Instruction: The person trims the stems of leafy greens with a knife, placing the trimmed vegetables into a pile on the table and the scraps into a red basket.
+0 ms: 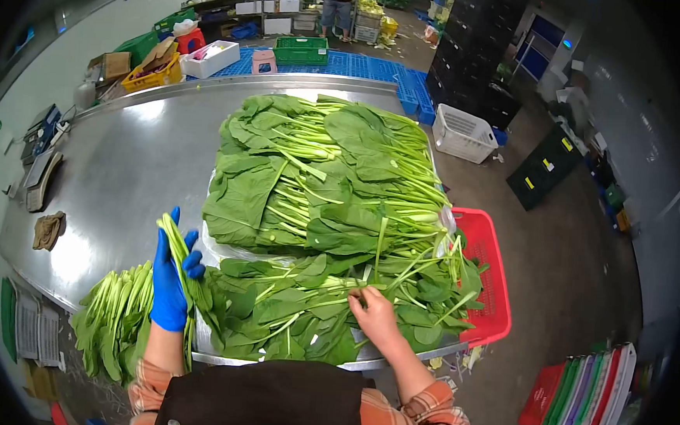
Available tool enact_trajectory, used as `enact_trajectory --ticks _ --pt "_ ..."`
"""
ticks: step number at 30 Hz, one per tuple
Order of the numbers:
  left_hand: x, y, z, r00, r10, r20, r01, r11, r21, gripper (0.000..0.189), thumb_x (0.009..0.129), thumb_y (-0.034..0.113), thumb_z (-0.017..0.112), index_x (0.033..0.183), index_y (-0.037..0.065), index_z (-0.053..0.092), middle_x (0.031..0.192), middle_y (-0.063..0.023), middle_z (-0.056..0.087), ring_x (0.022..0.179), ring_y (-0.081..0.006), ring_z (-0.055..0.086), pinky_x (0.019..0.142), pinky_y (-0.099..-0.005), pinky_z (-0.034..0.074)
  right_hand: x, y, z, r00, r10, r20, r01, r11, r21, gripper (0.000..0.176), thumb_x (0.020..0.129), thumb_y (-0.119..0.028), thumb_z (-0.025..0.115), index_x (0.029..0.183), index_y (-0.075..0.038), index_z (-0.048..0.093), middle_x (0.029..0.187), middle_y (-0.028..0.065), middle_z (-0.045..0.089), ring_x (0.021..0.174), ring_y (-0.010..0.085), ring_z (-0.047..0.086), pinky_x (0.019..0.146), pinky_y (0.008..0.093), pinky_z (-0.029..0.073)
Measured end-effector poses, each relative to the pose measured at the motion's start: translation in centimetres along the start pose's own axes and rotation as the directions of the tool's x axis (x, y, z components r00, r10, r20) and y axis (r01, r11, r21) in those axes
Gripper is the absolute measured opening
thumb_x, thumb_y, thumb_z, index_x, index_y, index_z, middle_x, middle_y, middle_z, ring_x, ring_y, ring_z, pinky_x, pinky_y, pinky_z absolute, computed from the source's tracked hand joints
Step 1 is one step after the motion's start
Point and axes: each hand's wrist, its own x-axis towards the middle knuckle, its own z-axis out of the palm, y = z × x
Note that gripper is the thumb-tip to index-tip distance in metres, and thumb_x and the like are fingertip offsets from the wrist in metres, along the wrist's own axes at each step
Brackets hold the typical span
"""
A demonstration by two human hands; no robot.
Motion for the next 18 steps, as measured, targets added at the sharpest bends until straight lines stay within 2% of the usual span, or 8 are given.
enact_trajectory --ticks 4,6,7,9,11,14,16,18 --pt "-1.7 -1.4 -2.1 0.998 -0.053 -0.033 0.054 0.998 0.036 0.048 0.099 0.031 0.039 0.144 0.020 0.029 0.074 -0.0017 0.051 0.050 -0.0090 0.038 0.044 -0.0228 0.032 1.7 2.0 2.1 0.994 -0.086 0.072 0.100 0.971 -0.219 0.031 0.082 -0.016 0.063 0.108 -0.002 0.060 0.099 0.0154 0.060 0.086 0.0356 0.061 0.073 0.0416 0.050" --pt "-2.1 -1.5 -2.7 0.999 -0.033 -0.031 0.034 0.999 0.026 0.056 0.094 0.019 0.048 0.145 0.015 0.027 0.067 -0.0007 0.042 0.051 -0.0102 0.038 0.047 -0.0246 0.033 2.2 4.4 3.9 0.993 -0.037 0.116 0.075 0.935 -0.345 0.045 0.081 -0.024 0.064 0.119 -0.003 0.053 0.115 0.0210 0.051 0.090 0.0416 0.058 0.075 0.0461 0.050" --pt "-2.0 -1.3 -3.6 0.999 -0.041 0.008 0.040 0.998 0.051 0.057 0.091 0.016 0.051 0.144 0.014 0.029 0.064 0.0002 0.039 0.051 -0.0099 0.037 0.046 -0.0246 0.032 2.6 5.0 4.7 0.992 -0.026 0.120 0.069 0.929 -0.365 0.045 0.079 -0.030 0.068 0.112 -0.002 0.056 0.109 0.0245 0.053 0.091 0.0423 0.057 0.078 0.0450 0.049" --pt "-1.9 -0.6 -3.5 0.999 -0.027 -0.032 0.030 0.995 0.097 0.050 0.089 0.012 0.053 0.136 0.010 0.038 0.057 0.0022 0.033 0.046 -0.0090 0.032 0.043 -0.0249 0.029 3.1 4.0 4.5 0.979 0.044 0.198 0.042 0.911 -0.409 0.041 0.077 -0.037 0.070 0.098 -0.003 0.064 0.096 0.0213 0.055 0.083 0.0396 0.058 0.073 0.0457 0.049" --pt "-2.2 0.4 -2.0 0.997 0.008 -0.080 0.006 0.986 0.167 0.046 0.086 0.012 0.056 0.130 0.005 0.043 0.054 0.0032 0.030 0.042 -0.0087 0.029 0.041 -0.0241 0.027 3.2 3.7 4.4 0.984 -0.117 0.132 0.155 0.931 -0.330 0.041 0.079 -0.037 0.069 0.094 0.001 0.059 0.088 0.0193 0.059 0.073 0.0375 0.061 0.064 0.0451 0.049" --pt "-3.0 1.8 0.5 0.999 0.024 -0.040 -0.011 0.954 0.300 0.039 0.084 0.014 0.059 0.120 0.000 0.051 0.053 0.0032 0.034 0.041 -0.0083 0.031 0.040 -0.0230 0.028 4.1 1.7 3.4 0.947 0.215 0.238 -0.225 0.974 0.017 0.039 0.083 -0.031 0.069 0.098 0.003 0.056 0.078 0.0172 0.061 0.059 0.0284 0.062 0.055 0.0386 0.048" --pt "-3.1 2.7 3.0 0.999 0.052 0.007 -0.050 0.903 0.426 0.036 0.083 0.015 0.061 0.114 -0.002 0.055 0.053 0.0022 0.038 0.041 -0.0085 0.034 0.041 -0.0230 0.029 5.2 -3.3 0.4 0.944 0.208 0.255 -0.276 0.923 0.267 0.033 0.086 -0.018 0.066 0.107 0.003 0.052 0.074 0.0099 0.062 0.048 0.0106 0.055 0.043 0.0263 0.042" --pt "-3.1 4.0 6.2 0.994 0.095 0.060 -0.112 0.809 0.577 0.034 0.080 0.016 0.063 0.107 -0.003 0.057 0.055 0.0008 0.042 0.042 -0.0090 0.036 0.041 -0.0239 0.031 6.5 -6.3 -1.6 0.968 0.142 0.208 -0.237 0.794 0.559 0.032 0.088 -0.012 0.063 0.113 0.001 0.050 0.080 0.0079 0.063 0.048 0.0089 0.054 0.042 0.0222 0.041"
